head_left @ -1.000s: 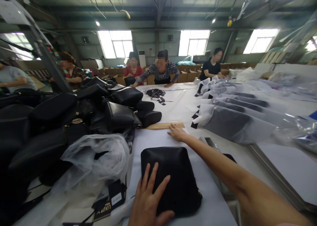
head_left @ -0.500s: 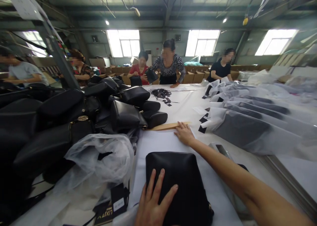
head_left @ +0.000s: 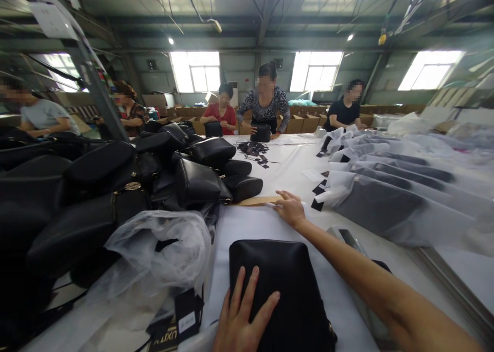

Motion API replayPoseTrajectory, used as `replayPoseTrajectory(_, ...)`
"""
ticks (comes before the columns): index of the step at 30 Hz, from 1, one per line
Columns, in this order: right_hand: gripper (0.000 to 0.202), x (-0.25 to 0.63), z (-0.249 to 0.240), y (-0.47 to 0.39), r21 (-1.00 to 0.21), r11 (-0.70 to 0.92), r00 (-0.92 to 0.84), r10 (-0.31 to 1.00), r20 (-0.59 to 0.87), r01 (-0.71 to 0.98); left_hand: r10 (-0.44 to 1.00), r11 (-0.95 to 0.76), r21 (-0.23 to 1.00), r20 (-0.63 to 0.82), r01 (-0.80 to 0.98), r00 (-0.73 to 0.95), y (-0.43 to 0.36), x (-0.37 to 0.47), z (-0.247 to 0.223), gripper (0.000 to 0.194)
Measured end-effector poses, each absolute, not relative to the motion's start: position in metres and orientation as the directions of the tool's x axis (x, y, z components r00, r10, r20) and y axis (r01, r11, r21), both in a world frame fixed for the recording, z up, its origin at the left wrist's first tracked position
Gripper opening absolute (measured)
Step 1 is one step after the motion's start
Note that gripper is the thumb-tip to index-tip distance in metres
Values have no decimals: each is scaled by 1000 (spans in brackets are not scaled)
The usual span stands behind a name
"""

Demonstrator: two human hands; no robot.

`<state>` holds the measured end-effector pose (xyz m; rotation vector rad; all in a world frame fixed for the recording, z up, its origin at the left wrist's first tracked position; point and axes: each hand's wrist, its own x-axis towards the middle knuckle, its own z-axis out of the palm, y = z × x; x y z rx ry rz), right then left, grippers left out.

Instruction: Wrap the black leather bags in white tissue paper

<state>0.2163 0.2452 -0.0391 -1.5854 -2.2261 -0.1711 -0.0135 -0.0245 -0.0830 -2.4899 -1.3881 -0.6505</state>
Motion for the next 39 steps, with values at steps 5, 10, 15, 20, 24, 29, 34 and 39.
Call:
replayPoseTrajectory(5, 15, 219, -20, 214, -143, 430, -319, 819, 476, 891, 708, -604, 56, 496, 795, 503, -23, -19, -75, 96)
replayPoseTrajectory(10, 24, 222, 0, 175, -157, 456, -340, 815, 469, 876, 789, -554, 163, 415, 817, 453, -31, -12, -63, 106)
replayPoseTrajectory(15, 30, 227, 12, 167, -197, 328, -256, 913, 319, 924, 824, -523, 211, 374, 826, 427, -37, -9, -55, 107)
replayPoseTrajectory(20, 38, 237, 20, 193, -243, 167, -144, 983, 110, 956, 835, -513, 201, 343, 835, 430, -38, -8, -56, 111)
replayPoseTrajectory(24, 33, 245, 25, 214, -257, 108, -98, 994, 52, 960, 839, -504, 196, 344, 841, 422, -38, -8, -58, 114)
replayPoseTrajectory(29, 28, 248, 32, 228, -259, 129, -101, 988, 119, 957, 835, -511, 206, 348, 835, 425, -36, -9, -58, 115)
replayPoseTrajectory(34, 12, 249, 45, 213, -281, 301, -235, 940, 246, 911, 843, -507, 230, 334, 831, 421, -37, -9, -57, 113)
replayPoseTrajectory(39, 12, 251, 59, 154, -227, 555, -390, 769, 506, 800, 864, -479, 252, 308, 841, 399, -40, -5, -50, 108)
